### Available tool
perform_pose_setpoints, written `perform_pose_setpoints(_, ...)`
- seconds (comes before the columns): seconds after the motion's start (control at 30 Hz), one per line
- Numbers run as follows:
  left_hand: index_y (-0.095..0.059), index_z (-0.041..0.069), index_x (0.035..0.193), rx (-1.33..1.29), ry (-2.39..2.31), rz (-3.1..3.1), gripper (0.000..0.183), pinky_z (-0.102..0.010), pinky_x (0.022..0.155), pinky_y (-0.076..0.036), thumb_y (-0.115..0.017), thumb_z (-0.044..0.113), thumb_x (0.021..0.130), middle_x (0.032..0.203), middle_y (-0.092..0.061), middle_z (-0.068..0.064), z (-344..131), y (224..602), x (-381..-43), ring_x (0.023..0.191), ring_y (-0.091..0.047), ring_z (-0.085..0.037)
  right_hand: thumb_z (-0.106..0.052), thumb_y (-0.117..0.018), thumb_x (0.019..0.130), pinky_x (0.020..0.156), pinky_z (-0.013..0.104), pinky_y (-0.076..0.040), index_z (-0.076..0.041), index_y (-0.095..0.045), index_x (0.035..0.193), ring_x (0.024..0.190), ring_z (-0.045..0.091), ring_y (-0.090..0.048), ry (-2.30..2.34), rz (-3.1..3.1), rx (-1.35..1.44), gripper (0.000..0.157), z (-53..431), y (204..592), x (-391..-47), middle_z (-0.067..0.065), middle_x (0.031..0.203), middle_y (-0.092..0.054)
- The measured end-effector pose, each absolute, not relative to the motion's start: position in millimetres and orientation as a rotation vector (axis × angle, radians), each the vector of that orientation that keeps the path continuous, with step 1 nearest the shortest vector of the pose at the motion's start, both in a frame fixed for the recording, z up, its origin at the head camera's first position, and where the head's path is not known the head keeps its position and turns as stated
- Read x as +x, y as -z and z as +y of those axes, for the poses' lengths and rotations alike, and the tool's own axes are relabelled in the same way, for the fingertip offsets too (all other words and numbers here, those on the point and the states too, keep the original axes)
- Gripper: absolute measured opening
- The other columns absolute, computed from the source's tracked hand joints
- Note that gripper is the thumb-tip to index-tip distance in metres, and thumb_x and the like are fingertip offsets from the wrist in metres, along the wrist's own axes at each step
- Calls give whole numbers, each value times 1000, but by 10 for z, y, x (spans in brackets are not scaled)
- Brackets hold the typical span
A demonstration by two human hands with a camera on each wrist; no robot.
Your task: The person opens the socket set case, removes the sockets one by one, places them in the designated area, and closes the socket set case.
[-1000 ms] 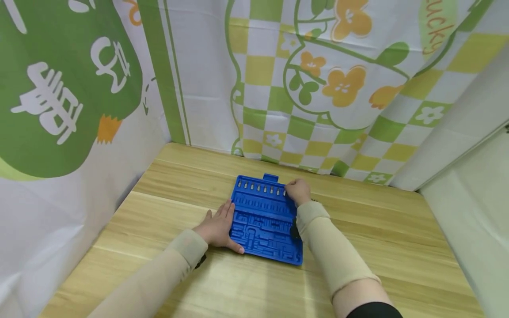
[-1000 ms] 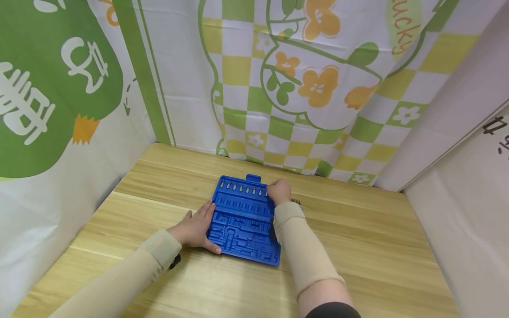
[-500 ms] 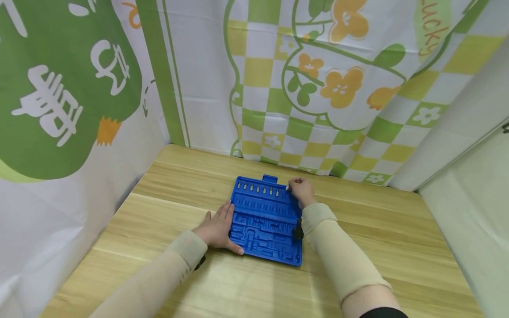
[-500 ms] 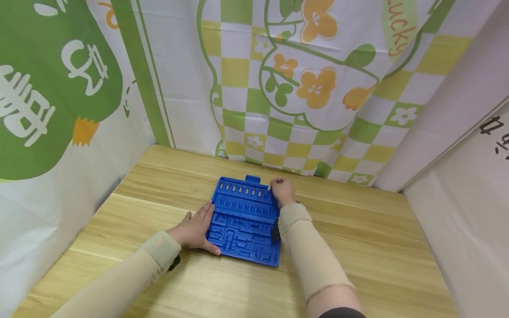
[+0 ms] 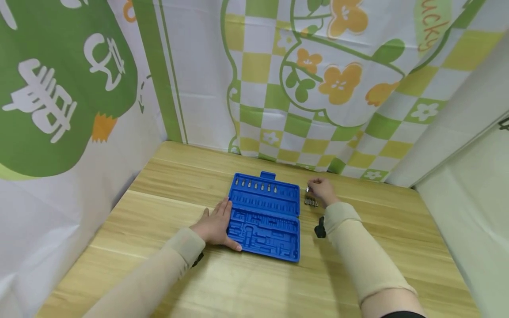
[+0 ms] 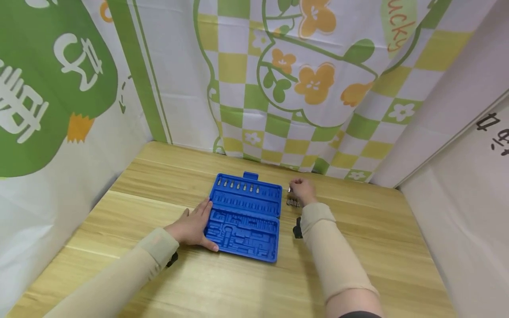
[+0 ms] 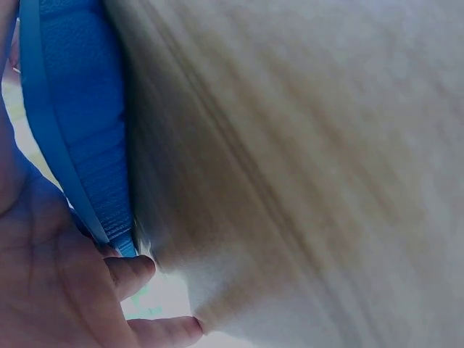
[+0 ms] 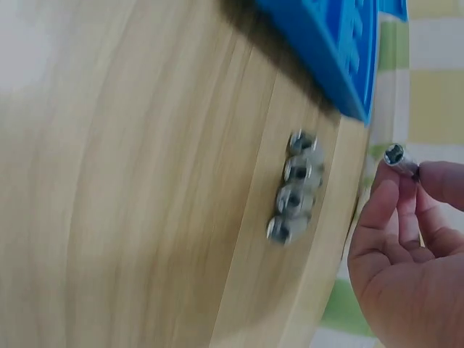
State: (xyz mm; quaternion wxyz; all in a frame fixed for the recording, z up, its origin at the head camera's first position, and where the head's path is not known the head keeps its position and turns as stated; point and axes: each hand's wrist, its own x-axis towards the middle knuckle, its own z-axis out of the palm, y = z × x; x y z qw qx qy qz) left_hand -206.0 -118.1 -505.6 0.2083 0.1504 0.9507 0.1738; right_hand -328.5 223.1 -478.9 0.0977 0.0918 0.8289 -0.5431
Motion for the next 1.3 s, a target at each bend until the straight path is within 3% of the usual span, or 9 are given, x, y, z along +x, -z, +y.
perform_pose_setpoints(0.1,-2,-2,164,418,-486,2643,146,-66,121,-8,-85,72,68,171,5,-20,-1184,5065,-2067,157,-2,-38,-6,-50,107,79,25,-56,15,-55,126,82,9,-59,1542,2485,258,28,2335,4794,-3267,11,103,-60)
perform_pose_setpoints(0.4,-3,-2,164,418,-482,2645,147,-66,121,-8,-85,72,67,171,4,-21,-1180,5080,-2076,157,-3,-38,-3,-51,105,71,24,-53,18,-58,124,80,11,-59,1406,2552,223,29,2536,4844,-3235,13,99,-64)
perform_pose_setpoints(0.63,-3,-3,164,415,-488,2643,147,-66,120,-9,-85,71,68,171,4,-21,-1180,5069,-2069,157,-3,-38,-2,-54,103,67,21,-49,17,-62,114,78,12,-57,1256,2615,201,24,2621,4854,-3181,11,92,-66)
perform_pose_setpoints(1.3,-3,-2,164,415,-497,2642,146,-67,120,-8,-85,72,68,171,5,-20,-1186,5072,-2069,157,-1,-37,-9,-56,100,90,50,-50,11,-68,102,96,37,-63,943,2710,144,23,2616,4862,-3069,18,90,-70)
